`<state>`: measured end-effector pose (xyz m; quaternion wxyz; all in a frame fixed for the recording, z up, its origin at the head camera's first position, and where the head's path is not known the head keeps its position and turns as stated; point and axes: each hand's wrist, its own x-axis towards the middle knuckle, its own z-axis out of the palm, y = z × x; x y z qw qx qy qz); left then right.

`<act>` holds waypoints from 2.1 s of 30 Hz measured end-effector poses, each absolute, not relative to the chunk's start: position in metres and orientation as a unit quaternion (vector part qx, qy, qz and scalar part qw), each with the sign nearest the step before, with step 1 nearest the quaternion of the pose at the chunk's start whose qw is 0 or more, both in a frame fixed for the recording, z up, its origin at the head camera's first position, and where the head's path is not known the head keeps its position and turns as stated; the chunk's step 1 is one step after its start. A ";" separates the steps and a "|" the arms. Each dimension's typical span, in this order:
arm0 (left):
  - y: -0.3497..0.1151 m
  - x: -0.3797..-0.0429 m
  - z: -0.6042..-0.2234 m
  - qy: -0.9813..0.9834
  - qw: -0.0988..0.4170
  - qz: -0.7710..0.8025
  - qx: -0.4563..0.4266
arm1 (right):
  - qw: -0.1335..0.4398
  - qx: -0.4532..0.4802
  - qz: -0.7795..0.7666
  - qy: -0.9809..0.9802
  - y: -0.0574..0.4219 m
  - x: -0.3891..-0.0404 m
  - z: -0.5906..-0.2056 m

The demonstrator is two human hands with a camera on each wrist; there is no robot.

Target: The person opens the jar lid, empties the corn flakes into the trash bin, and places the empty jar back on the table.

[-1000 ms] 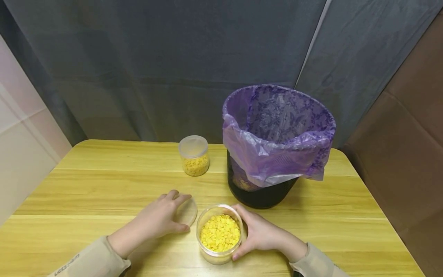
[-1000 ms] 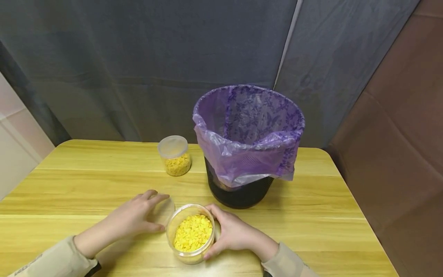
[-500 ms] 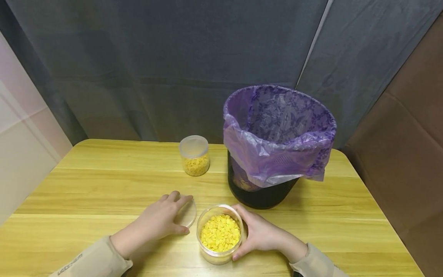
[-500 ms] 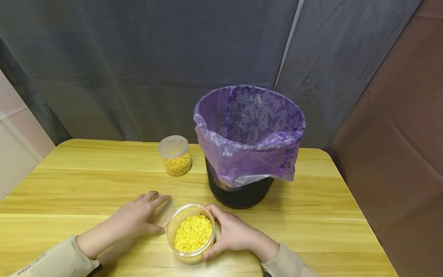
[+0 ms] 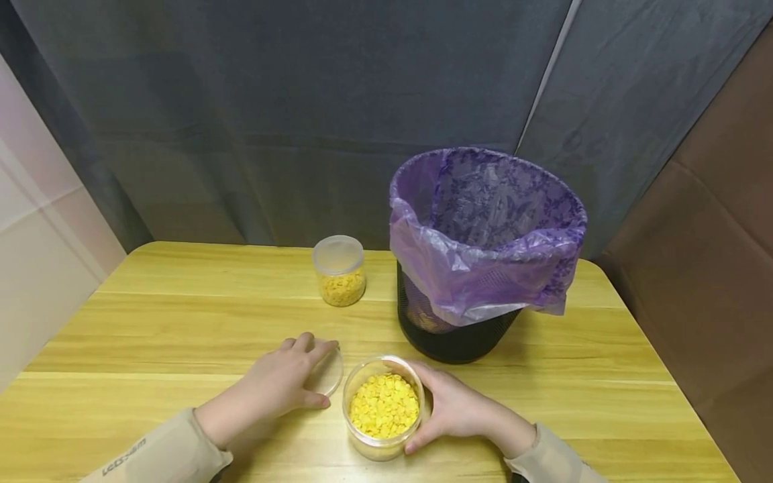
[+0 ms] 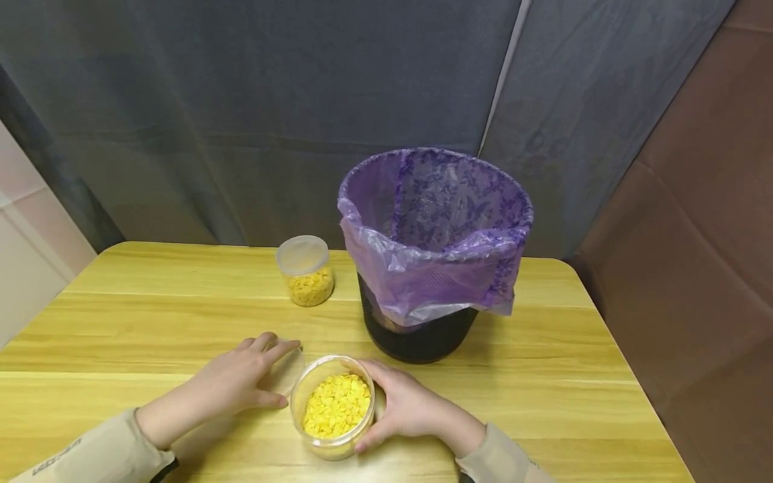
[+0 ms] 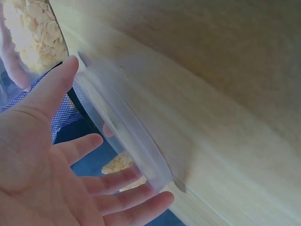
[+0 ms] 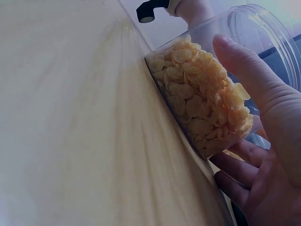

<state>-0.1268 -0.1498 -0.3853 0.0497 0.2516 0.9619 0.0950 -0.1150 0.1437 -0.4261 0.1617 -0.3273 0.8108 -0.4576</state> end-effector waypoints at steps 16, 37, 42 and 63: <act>-0.152 -0.130 -0.385 0.961 0.053 0.079 0.261 | 0.151 -0.333 -0.451 0.814 0.144 -0.115 -0.424; -0.147 -0.143 -0.367 0.957 0.007 0.096 0.273 | 0.145 -0.328 -0.472 0.805 0.149 -0.116 -0.413; -0.144 -0.147 -0.357 0.954 -0.024 0.113 0.276 | 0.128 -0.336 -0.471 0.806 0.153 -0.118 -0.408; -0.125 -0.159 -0.328 0.935 -0.113 0.223 0.251 | 0.056 -0.384 -0.494 0.778 0.174 -0.110 -0.366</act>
